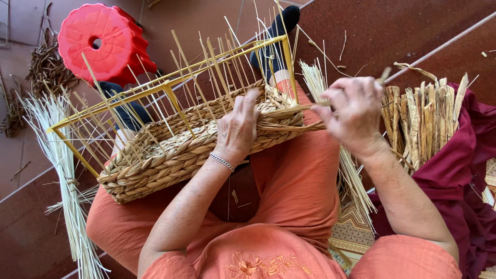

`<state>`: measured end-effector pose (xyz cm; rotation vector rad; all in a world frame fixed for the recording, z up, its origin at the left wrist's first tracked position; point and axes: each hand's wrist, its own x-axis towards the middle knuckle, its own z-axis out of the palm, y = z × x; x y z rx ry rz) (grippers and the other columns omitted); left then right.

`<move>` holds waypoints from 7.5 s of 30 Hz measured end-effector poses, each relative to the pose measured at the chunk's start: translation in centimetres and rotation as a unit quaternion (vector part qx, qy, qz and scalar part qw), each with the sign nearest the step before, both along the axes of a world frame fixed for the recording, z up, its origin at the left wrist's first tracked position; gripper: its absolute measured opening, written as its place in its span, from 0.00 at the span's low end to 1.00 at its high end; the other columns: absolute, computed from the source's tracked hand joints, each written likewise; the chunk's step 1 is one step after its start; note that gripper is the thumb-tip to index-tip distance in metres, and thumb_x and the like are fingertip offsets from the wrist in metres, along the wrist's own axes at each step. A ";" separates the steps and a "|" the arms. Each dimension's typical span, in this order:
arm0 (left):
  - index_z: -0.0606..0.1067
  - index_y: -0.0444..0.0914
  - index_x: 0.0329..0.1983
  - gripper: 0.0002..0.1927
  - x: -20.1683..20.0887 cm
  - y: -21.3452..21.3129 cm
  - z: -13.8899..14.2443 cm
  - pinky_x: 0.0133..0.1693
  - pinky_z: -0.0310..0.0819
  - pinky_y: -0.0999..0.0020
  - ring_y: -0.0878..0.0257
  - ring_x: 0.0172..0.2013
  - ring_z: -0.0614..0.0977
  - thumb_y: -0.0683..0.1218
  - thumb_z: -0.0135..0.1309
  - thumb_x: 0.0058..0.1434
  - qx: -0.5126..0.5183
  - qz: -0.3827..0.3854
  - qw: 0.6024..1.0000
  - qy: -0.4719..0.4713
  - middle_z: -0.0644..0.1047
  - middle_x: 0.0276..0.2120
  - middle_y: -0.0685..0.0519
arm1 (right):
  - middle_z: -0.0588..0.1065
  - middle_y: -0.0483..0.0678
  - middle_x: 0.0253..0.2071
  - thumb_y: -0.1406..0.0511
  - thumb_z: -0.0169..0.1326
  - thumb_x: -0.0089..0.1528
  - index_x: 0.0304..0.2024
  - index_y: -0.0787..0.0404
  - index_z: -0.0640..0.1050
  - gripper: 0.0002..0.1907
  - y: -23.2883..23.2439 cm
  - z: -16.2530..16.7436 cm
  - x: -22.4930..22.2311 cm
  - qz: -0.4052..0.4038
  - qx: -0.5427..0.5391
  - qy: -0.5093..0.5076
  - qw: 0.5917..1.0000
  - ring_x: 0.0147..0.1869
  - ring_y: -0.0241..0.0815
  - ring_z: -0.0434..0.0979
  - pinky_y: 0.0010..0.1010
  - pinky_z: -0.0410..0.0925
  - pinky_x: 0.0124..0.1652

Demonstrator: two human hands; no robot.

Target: The person weaves a basket by hand, interlacing dried plant strips through a rectangular frame. They occasionally trim excess material with scissors and continue weaving the sides.

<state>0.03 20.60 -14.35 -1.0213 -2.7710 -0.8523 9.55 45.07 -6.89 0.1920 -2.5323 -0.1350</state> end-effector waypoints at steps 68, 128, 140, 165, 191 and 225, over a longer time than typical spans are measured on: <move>0.78 0.35 0.52 0.14 -1.4 5.9 5.6 0.38 0.78 0.52 0.45 0.36 0.84 0.46 0.54 0.66 -0.102 -0.107 0.985 -0.085 0.81 0.45 0.39 | 0.76 0.48 0.34 0.63 0.63 0.66 0.40 0.61 0.74 0.11 -0.7 -3.5 3.3 0.076 -0.341 -0.246 0.904 0.37 0.43 0.78 0.35 0.72 0.40; 0.76 0.39 0.45 0.06 0.7 5.2 4.5 0.32 0.75 0.73 0.71 0.29 0.79 0.42 0.60 0.68 0.141 0.016 0.965 -0.222 0.83 0.34 0.55 | 0.79 0.42 0.33 0.67 0.62 0.66 0.37 0.55 0.82 0.02 17.9 -10.1 9.3 -0.300 -0.375 -0.045 0.876 0.35 0.37 0.79 0.33 0.72 0.37; 0.77 0.39 0.44 0.04 1.0 5.1 4.5 0.27 0.70 0.76 0.73 0.25 0.74 0.42 0.60 0.68 0.114 0.015 0.970 -0.215 0.82 0.33 0.57 | 0.75 0.49 0.30 0.68 0.64 0.59 0.28 0.57 0.76 0.09 21.9 -12.2 13.9 -0.464 -0.185 -0.140 0.855 0.38 0.47 0.75 0.42 0.70 0.39; 0.76 0.38 0.44 0.08 1.4 4.3 3.9 0.31 0.76 0.69 0.65 0.27 0.82 0.39 0.61 0.64 0.176 -0.010 0.978 -0.112 0.81 0.36 0.53 | 0.76 0.50 0.40 0.69 0.47 0.80 0.54 0.64 0.70 0.03 17.1 -4.1 4.1 -0.106 -0.561 0.019 0.821 0.39 0.34 0.79 0.22 0.73 0.33; 0.71 0.35 0.39 0.07 2.2 2.4 3.1 0.43 0.80 0.58 0.49 0.42 0.83 0.35 0.56 0.60 0.124 -0.137 0.980 0.069 0.78 0.50 0.41 | 0.74 0.49 0.34 0.67 0.58 0.62 0.37 0.60 0.75 0.04 -0.4 -2.4 -4.5 0.212 -0.113 -0.139 0.961 0.39 0.45 0.78 0.37 0.74 0.38; 0.77 0.37 0.50 0.13 -0.4 5.2 4.9 0.45 0.77 0.55 0.48 0.38 0.83 0.38 0.51 0.62 0.053 -0.114 0.977 -0.171 0.79 0.40 0.43 | 0.78 0.42 0.37 0.60 0.63 0.60 0.44 0.53 0.81 0.11 4.8 1.2 1.2 0.039 -0.328 -0.324 0.887 0.43 0.40 0.79 0.39 0.69 0.48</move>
